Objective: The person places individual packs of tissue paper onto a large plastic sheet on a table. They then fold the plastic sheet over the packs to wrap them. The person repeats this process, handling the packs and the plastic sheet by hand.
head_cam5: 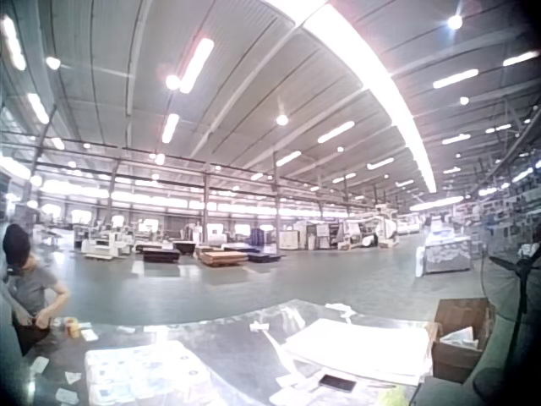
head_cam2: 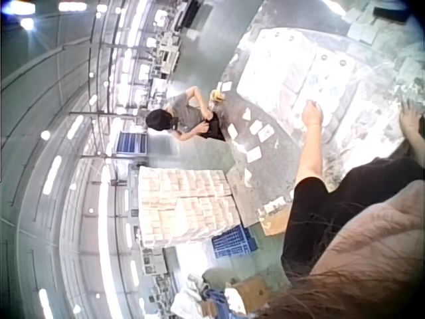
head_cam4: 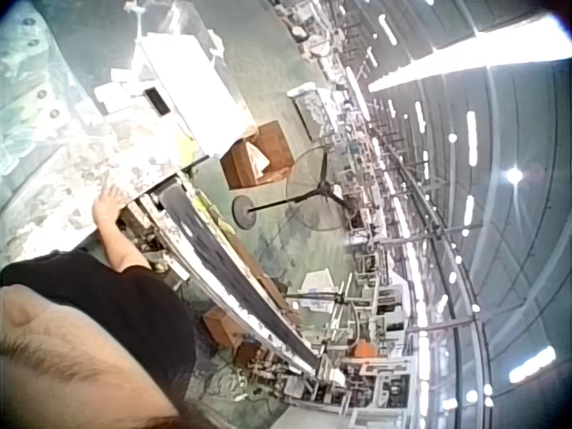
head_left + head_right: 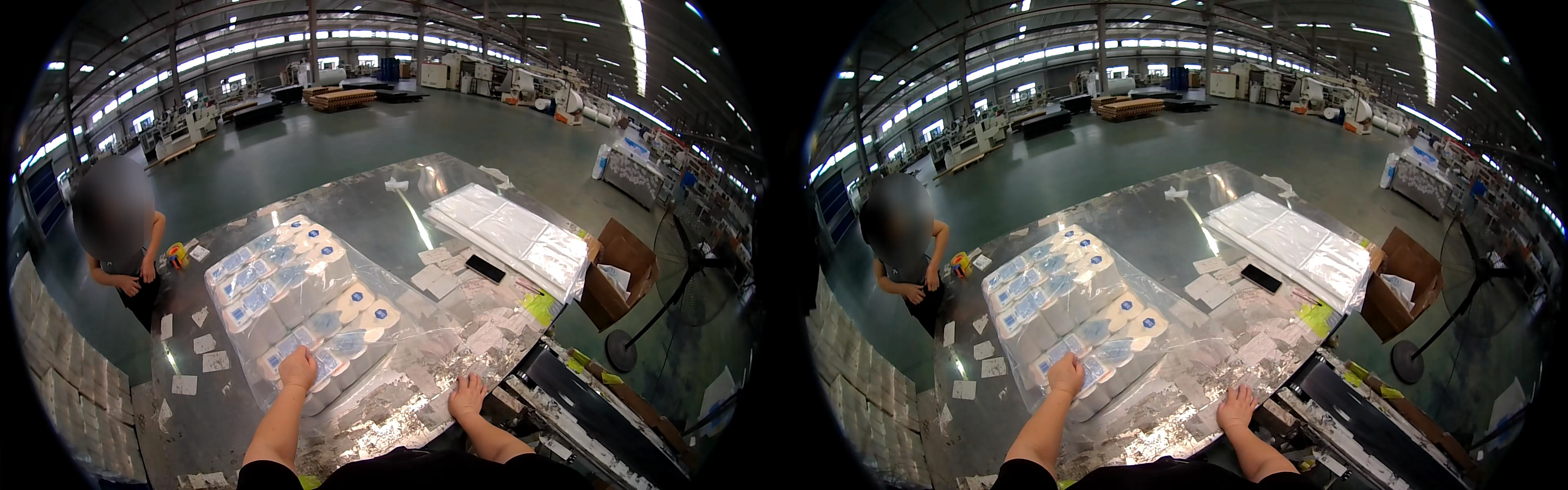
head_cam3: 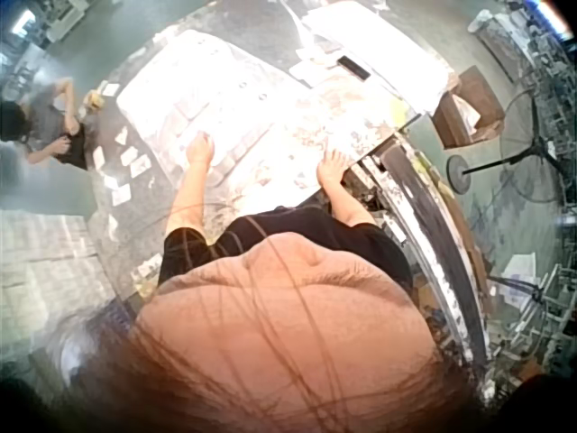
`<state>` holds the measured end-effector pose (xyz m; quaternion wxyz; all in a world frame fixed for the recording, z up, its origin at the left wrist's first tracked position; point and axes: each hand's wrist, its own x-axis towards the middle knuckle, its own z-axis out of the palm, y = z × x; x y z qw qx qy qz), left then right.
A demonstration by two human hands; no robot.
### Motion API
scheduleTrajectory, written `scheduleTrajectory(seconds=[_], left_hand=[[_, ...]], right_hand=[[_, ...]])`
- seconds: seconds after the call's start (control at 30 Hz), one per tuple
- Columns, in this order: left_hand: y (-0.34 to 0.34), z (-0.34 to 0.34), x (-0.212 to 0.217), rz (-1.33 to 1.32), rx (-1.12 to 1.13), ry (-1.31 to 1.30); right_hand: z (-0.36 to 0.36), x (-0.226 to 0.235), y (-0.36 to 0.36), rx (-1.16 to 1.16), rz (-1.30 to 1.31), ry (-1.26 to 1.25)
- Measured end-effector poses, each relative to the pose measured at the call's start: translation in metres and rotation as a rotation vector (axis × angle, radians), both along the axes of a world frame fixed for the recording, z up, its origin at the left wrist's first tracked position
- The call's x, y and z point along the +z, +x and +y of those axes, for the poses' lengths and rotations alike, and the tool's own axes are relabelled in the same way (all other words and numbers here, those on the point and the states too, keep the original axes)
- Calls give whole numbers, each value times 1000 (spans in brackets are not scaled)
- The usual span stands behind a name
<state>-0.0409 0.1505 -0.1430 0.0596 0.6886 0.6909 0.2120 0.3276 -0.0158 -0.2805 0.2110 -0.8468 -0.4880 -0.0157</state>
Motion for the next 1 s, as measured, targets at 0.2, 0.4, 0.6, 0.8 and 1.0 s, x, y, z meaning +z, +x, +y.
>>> scheduleTrajectory(seconds=[0.2,0.4,0.6,0.8,1.0], left_hand=[[1,0,2,-5,-4,7],[1,2,1,10,0,66],[4,8,-4,3,-6,60],[5,10,-7,-12,-14,114],[9,10,-8,60,45,133]], right_hand=[[2,-5,1,-7,1,-4],[2,-2,0,-6,1,-17],[1,-9,4,-21,-25,-1],[4,-13,2,-26,-70,19],[0,7,1,8,0,-71]])
